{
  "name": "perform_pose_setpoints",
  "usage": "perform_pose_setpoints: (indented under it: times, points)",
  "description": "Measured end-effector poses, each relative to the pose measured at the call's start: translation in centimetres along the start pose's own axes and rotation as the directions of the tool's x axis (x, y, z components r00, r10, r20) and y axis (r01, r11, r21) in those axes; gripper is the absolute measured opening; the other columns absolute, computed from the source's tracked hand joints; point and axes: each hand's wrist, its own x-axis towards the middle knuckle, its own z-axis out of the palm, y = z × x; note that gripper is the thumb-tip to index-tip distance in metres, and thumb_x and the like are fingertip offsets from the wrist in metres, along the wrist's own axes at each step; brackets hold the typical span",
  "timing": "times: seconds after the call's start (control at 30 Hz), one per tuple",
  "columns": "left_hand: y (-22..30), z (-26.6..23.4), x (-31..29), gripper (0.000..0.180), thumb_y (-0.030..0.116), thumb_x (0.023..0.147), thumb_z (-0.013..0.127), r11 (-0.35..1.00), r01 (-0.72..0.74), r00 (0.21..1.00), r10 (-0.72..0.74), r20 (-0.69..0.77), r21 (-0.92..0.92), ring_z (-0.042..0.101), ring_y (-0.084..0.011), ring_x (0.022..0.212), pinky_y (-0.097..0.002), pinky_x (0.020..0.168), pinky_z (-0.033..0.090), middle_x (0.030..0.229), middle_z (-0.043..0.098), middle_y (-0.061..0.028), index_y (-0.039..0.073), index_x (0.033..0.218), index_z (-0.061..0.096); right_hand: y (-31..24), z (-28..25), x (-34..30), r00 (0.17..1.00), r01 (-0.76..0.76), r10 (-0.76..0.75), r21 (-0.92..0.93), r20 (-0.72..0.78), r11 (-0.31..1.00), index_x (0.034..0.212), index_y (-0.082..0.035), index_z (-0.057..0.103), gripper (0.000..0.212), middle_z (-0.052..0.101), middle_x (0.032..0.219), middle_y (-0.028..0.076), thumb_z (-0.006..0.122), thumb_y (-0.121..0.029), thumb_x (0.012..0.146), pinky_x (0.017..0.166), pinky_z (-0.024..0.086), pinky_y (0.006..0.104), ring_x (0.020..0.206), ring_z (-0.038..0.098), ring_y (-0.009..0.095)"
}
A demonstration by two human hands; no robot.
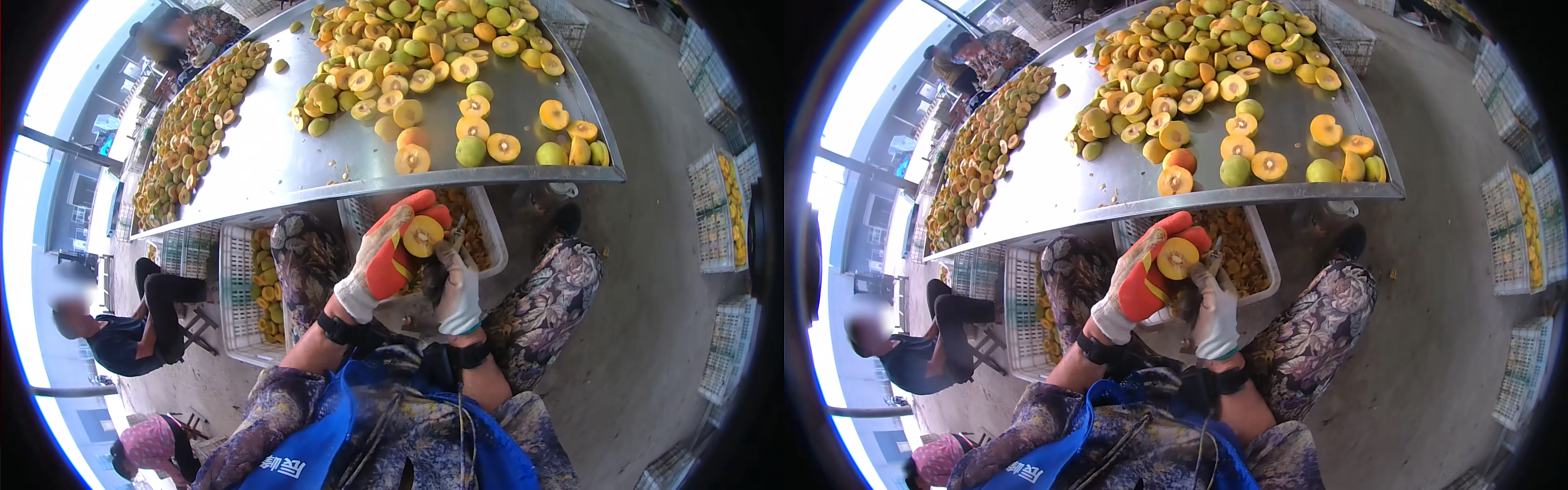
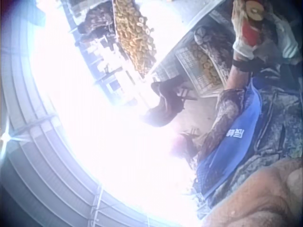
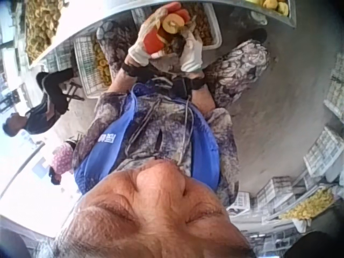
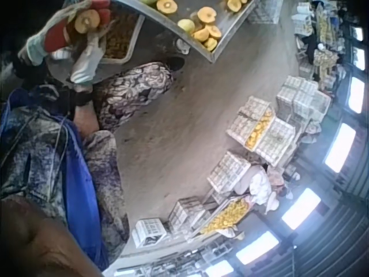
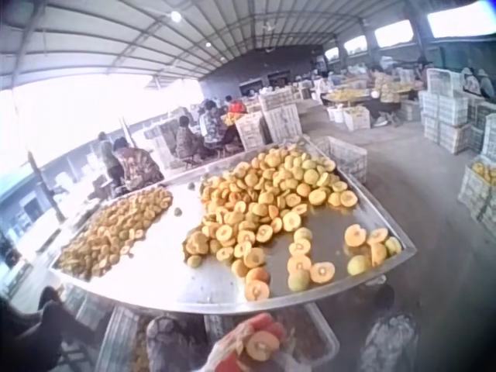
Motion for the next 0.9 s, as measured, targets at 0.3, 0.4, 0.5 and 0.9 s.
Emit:
perform_pose_setpoints:
  times: [0.3, 0.4, 0.5, 0.9]
  points:
    - [-0.3, 0.0, -0.1, 0.05, 0.026, 0.104, 0.057, 0.996, -0.011, 0.999, 0.008, -0.041, -0.088, 0.059, -0.0288, 0.125, -0.0434, 0.108, 0.047, 0.136, 0.06, -0.0174, 0.004, 0.147, 0.045, -0.3, 0.8, 0.4, 0.988, -0.078, 0.096, 0.145, -0.124, 0.986, 0.121, 0.0, 0.064, 0.034, 0.066, 0.104, 0.0, 0.06, -0.028, 0.101, 0.076, 0.05, 0.0246, 0.088, 0.06, 0.008]
    - [-0.2, -0.1, -0.3, 0.053, 0.022, 0.1, 0.063, 0.996, -0.062, 0.998, 0.062, -0.002, 0.066, 0.057, -0.0269, 0.126, -0.0406, 0.108, 0.047, 0.139, 0.058, -0.015, 0.006, 0.148, 0.046, -0.2, 0.2, 0.8, 0.992, -0.023, 0.03, 0.058, -0.121, 0.998, 0.122, 0.0, 0.062, 0.033, 0.065, 0.106, 0.002, 0.062, -0.024, 0.1, 0.081, 0.05, 0.0267, 0.092, 0.061, 0.011]
    - [0.7, 0.1, -0.3, 0.051, 0.017, 0.097, 0.067, 0.936, 0.091, 0.996, -0.081, -0.043, 0.339, 0.057, -0.0249, 0.125, -0.038, 0.109, 0.046, 0.136, 0.059, -0.0122, 0.007, 0.144, 0.049, -0.4, -0.4, 1.0, 0.995, -0.059, 0.06, 0.012, -0.08, 0.998, 0.123, 0.001, 0.061, 0.032, 0.066, 0.108, 0.005, 0.063, -0.02, 0.099, 0.088, 0.05, 0.0286, 0.097, 0.061, 0.013]
    - [0.0, -1.1, 1.4, 0.034, 0.016, 0.1, 0.064, 0.995, -0.057, 0.957, 0.077, -0.278, 0.078, 0.065, -0.0211, 0.109, -0.0358, 0.091, 0.058, 0.123, 0.064, -0.0084, 0.007, 0.132, 0.059, 0.1, 1.3, -0.7, 0.999, -0.047, 0.047, -0.172, -0.003, 0.984, 0.111, -0.004, 0.066, 0.039, 0.063, 0.085, 0.004, 0.057, -0.041, 0.104, 0.071, 0.047, 0.0254, 0.078, 0.055, 0.009]
